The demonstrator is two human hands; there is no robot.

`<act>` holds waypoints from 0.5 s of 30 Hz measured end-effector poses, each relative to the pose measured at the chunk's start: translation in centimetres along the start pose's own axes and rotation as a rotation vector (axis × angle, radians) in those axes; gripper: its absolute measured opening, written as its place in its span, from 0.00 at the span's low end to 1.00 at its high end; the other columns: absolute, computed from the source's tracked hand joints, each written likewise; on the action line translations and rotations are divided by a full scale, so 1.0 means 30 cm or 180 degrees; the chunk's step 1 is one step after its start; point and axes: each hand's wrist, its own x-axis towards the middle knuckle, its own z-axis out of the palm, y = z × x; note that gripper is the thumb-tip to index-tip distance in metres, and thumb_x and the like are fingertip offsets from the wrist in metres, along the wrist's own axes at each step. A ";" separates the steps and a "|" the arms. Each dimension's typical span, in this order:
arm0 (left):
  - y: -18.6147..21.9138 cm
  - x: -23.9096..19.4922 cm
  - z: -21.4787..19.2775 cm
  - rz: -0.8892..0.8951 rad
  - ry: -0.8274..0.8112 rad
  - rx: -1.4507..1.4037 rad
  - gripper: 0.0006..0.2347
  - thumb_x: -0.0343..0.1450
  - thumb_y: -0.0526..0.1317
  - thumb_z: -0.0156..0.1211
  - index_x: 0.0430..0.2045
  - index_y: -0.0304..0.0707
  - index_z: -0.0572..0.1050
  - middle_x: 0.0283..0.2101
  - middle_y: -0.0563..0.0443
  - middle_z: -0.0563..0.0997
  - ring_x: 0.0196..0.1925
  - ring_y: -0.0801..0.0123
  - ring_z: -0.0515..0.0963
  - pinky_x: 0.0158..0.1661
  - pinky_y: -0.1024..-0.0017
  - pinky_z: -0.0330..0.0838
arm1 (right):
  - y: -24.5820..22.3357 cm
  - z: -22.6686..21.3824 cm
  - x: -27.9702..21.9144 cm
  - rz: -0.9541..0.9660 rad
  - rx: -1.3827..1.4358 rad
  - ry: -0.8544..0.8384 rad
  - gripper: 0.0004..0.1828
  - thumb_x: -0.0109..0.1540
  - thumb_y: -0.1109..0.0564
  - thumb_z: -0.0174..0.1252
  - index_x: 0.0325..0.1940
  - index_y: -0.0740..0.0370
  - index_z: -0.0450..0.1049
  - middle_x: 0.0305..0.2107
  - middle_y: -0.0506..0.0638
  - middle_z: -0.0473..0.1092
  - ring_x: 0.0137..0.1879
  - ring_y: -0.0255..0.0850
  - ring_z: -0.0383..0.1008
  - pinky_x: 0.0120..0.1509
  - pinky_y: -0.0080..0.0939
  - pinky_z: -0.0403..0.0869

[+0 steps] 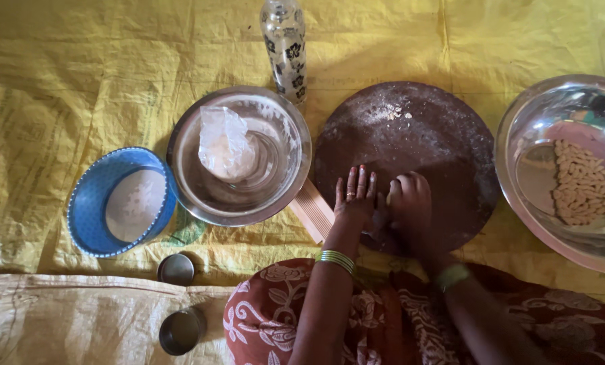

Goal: The person sits on the floor and shapes small dough pieces by hand into elongated forms, placing them into a metal bowl. They then knead a larger dough ball on a wooden board, flattening and rolling it repeatedly.

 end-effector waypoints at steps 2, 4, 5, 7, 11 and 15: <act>0.011 -0.020 -0.065 -0.0141 -0.0950 0.0101 0.58 0.60 0.53 0.76 0.75 0.48 0.29 0.80 0.46 0.24 0.80 0.53 0.22 0.72 0.43 0.22 | 0.081 0.062 0.070 -0.0487 -0.0093 -0.0147 0.15 0.65 0.47 0.58 0.35 0.62 0.75 0.40 0.58 0.73 0.55 0.55 0.73 0.66 0.57 0.72; 0.023 -0.053 -0.153 -0.0117 -0.0905 0.0113 0.59 0.59 0.52 0.77 0.76 0.49 0.29 0.80 0.46 0.24 0.80 0.53 0.22 0.72 0.43 0.23 | 0.153 0.129 0.130 -0.1240 -0.0229 0.0086 0.15 0.64 0.49 0.58 0.28 0.59 0.75 0.32 0.53 0.74 0.49 0.51 0.77 0.56 0.57 0.76; 0.030 -0.067 -0.198 -0.0105 -0.0880 0.0117 0.59 0.59 0.51 0.77 0.76 0.49 0.29 0.80 0.46 0.24 0.80 0.53 0.22 0.72 0.43 0.23 | 0.173 0.167 0.157 -0.0889 -0.0227 -0.0110 0.15 0.64 0.47 0.57 0.29 0.58 0.76 0.34 0.54 0.75 0.47 0.51 0.77 0.53 0.56 0.77; 0.039 -0.093 -0.270 -0.0151 -0.1139 -0.0028 0.62 0.57 0.56 0.78 0.75 0.47 0.28 0.80 0.45 0.23 0.81 0.53 0.22 0.73 0.44 0.23 | 0.193 0.239 0.190 -0.0176 -0.0197 -0.0523 0.15 0.64 0.44 0.56 0.33 0.56 0.78 0.39 0.55 0.77 0.43 0.50 0.78 0.47 0.52 0.79; 0.046 -0.107 -0.309 -0.0198 -0.1325 -0.0104 0.64 0.55 0.60 0.78 0.75 0.46 0.27 0.79 0.45 0.23 0.81 0.54 0.22 0.74 0.46 0.22 | 0.223 0.287 0.243 -0.0279 -0.0104 -0.0954 0.15 0.64 0.43 0.57 0.33 0.53 0.79 0.41 0.58 0.77 0.40 0.52 0.80 0.39 0.57 0.79; 0.022 -0.050 -0.175 -0.0147 -0.1143 0.0106 0.61 0.59 0.55 0.77 0.76 0.48 0.27 0.79 0.44 0.22 0.80 0.53 0.21 0.72 0.44 0.22 | 0.168 0.203 0.186 -0.0558 -0.0237 -0.0576 0.13 0.61 0.44 0.58 0.31 0.53 0.76 0.34 0.52 0.75 0.41 0.50 0.78 0.37 0.56 0.76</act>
